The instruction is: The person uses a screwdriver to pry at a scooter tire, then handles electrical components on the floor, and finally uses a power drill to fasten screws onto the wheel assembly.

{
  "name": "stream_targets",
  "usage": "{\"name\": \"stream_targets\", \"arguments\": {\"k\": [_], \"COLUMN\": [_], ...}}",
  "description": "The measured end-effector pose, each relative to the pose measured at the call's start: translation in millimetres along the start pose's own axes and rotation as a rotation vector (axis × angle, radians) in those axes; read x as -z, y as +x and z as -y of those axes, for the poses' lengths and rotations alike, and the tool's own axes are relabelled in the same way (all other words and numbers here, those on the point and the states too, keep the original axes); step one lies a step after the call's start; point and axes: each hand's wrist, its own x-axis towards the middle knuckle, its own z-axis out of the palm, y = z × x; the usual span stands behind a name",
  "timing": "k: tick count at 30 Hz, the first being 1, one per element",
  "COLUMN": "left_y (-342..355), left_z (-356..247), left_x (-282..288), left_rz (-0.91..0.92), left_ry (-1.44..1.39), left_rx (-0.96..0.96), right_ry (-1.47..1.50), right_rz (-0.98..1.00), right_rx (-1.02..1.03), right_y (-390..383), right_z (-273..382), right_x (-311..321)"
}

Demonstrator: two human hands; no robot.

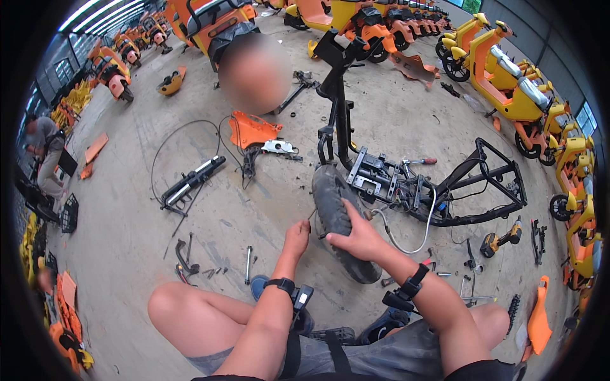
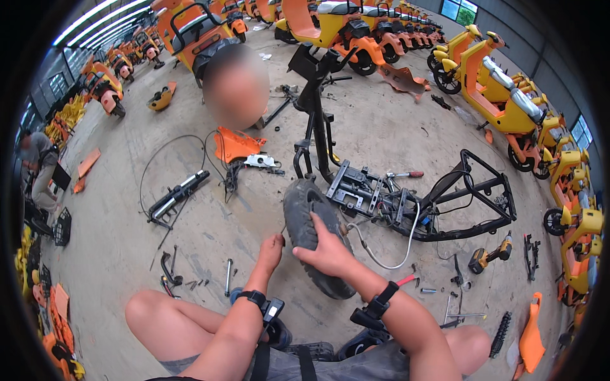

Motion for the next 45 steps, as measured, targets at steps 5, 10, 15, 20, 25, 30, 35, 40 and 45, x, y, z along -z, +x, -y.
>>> {"name": "stream_targets", "arguments": {"k": [5,10,15,20,25,30,35,40,45], "left_y": [3.5,7.9,8.4,12.1,16.1,16.3,20.8,19.2,27.1], "left_z": [5.5,-20.2,-62.4,-72.0,-35.7,-8.3,1.8,-50.1,-106.2], "left_x": [14.2,10.2,-25.8,-28.6,-25.8,-18.3,-19.9,-8.5,-31.8], "left_rz": [-0.043,-0.011,0.054,0.078,0.065,0.015,-0.053,-0.073,0.015], "left_ry": [-0.088,-0.022,-0.068,-0.033,-0.061,-0.15,-0.147,0.056,0.02], "left_rx": [0.009,-0.018,-0.036,-0.108,-0.03,-0.003,0.047,-0.06,-0.143], "right_ry": [0.066,0.035,0.295,0.424,-0.01,0.051,-0.009,0.055,0.183], "right_rz": [0.076,-0.08,-0.118,-0.094,-0.138,0.007,-0.048,-0.159,-0.189], "right_rx": [-0.132,0.087,-0.027,-0.064,0.058,-0.087,-0.022,0.086,-0.001], "right_y": [6.2,5.7,-11.2,-17.2,4.9,8.6,11.3,-5.8,-18.7], "right_z": [22.5,-4.8,-22.3,-5.9,-16.2,22.2,6.0,-10.9,-28.7], "right_x": [-11.7,13.4,47.3,47.3,26.6,6.5,7.5,34.0,79.2]}}
